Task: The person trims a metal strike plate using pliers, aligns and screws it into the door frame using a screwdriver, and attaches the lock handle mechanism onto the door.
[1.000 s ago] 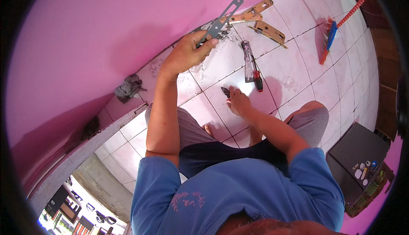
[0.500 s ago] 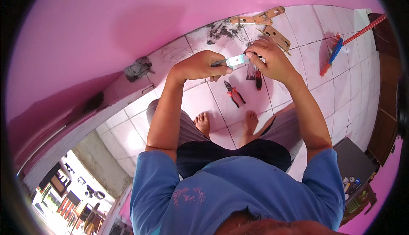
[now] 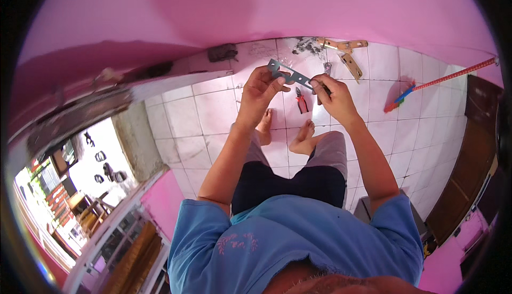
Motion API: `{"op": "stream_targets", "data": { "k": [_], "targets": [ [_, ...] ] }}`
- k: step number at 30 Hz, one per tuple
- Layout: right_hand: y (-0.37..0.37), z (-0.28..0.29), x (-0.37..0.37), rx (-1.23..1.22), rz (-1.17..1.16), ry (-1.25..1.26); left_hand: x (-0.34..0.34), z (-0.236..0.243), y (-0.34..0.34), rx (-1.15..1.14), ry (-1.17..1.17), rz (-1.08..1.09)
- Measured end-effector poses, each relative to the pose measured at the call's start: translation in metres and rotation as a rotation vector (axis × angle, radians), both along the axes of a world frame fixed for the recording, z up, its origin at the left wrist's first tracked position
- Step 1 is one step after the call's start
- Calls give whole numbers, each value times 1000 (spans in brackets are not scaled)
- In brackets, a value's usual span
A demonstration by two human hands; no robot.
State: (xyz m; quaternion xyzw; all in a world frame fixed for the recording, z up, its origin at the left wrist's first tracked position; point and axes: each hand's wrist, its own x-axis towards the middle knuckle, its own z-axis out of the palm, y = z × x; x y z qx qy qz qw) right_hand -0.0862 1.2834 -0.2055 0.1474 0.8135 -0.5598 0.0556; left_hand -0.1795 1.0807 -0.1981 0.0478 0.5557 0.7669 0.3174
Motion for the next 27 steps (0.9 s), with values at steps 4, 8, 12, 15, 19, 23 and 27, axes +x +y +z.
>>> {"op": "stream_targets", "data": {
  "k": [4,8,12,15,19,23,27],
  "targets": [
    [-31,97,-2,-85,88,-12,28,96,-21,-1,77,214],
    [-59,187,6,-80,196,17,52,189,-33,60,146,357],
    [-77,268,14,-103,206,-39,73,264,-36,124,169,479],
    [-86,314,20,-67,258,-74,89,300,-46,105,249,523],
    [-106,335,29,-123,329,-45,99,321,-73,83,336,587],
    [-139,356,29,-65,472,140,112,348,-114,103,182,613],
    [-188,354,20,-336,572,115,124,337,-153,83,241,770]
  ]
}}
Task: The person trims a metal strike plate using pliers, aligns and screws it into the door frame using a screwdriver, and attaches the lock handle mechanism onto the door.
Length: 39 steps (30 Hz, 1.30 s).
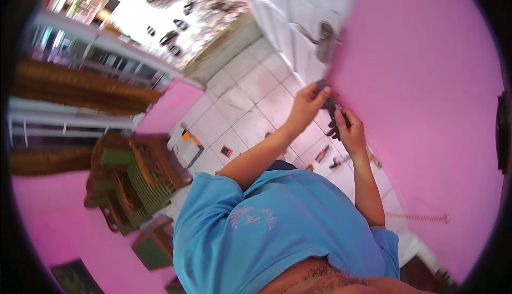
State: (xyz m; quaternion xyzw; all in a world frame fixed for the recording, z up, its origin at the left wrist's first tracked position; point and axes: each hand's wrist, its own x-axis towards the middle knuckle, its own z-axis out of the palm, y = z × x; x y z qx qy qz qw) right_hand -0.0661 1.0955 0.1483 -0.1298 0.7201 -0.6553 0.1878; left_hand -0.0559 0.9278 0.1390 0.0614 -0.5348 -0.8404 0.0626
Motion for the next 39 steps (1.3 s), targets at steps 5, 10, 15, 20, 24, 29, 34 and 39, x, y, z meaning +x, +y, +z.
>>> {"op": "stream_targets", "data": {
  "k": [5,10,15,20,24,29,34,39],
  "targets": [
    [-78,6,-10,77,169,17,28,12,-56,106,-42,170],
    [-160,10,-3,52,283,105,50,21,-136,220,-63,239],
    [-239,8,0,63,369,-12,66,13,-204,11,28,372],
    [-303,-17,0,73,481,-48,81,-21,-262,127,1,520],
    [-313,-74,5,200,480,74,97,-33,-295,22,-147,630],
    [-236,-158,13,647,577,86,116,-72,-298,-137,-336,634],
    [-88,-235,30,1121,555,-38,105,-113,-276,-270,-360,450],
    [72,-277,108,1413,452,-105,90,-134,-231,-641,-465,168]
  ]
}}
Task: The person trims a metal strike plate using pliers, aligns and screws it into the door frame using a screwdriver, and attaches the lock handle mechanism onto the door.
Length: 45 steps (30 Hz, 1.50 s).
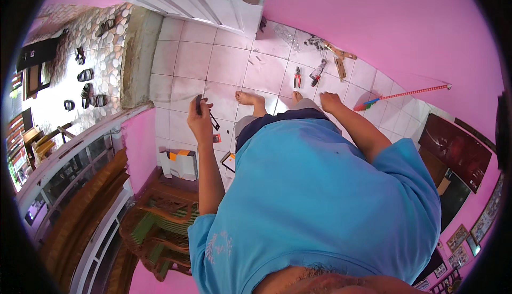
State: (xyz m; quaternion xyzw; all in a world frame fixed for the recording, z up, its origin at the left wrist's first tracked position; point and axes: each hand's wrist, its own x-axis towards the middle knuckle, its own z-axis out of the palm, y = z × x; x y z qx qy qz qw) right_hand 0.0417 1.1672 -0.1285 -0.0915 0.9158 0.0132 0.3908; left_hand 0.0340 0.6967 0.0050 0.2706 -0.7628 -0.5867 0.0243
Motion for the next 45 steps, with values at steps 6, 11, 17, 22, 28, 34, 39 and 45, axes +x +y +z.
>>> {"op": "stream_targets", "data": {
  "k": [6,11,17,22,28,34,39,45],
  "targets": [
    [84,-31,107,76,58,-133,27,-52,61,-394,-173,-300],
    [138,-88,153,381,23,-282,78,-92,120,-576,-304,-493],
    [159,-72,156,379,-35,-249,144,-134,172,-629,-443,-562],
    [139,-89,137,38,-424,-403,176,-177,193,-692,-424,-655],
    [140,-190,130,-167,-726,-211,160,-226,226,-619,-388,-787],
    [155,-294,86,-218,-821,-3,123,-272,218,-653,-330,-810],
    [160,-376,37,-197,-811,53,50,-332,200,-621,-211,-654],
    [71,-475,-48,-537,-660,383,-47,-412,198,-489,-84,-432]
  ]
}}
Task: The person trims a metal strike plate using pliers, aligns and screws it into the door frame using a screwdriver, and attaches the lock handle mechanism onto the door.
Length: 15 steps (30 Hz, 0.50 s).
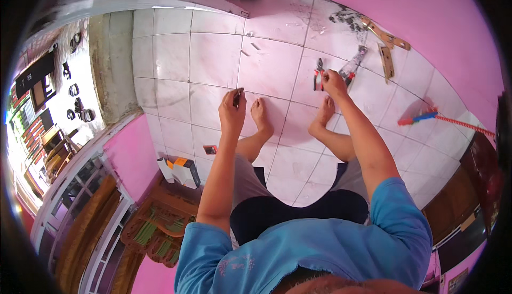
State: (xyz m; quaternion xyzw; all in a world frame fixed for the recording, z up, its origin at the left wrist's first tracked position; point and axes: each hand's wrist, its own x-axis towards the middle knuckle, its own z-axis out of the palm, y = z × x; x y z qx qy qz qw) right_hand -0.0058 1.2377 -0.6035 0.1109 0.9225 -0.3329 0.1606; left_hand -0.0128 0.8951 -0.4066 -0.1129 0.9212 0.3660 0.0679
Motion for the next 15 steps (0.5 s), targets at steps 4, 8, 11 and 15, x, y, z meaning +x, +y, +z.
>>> {"op": "stream_targets", "data": {
  "k": [4,8,11,15],
  "targets": [
    [-91,-53,-69,-198,175,40,-51,-27,-21,46,-10,50],
    [-183,-102,-132,-280,209,216,-86,-39,-45,113,115,182],
    [-225,-142,-169,-194,222,430,-119,-40,-39,231,93,349],
    [-256,-180,-199,-13,281,395,-142,-50,-27,449,187,347]
  ]
}}
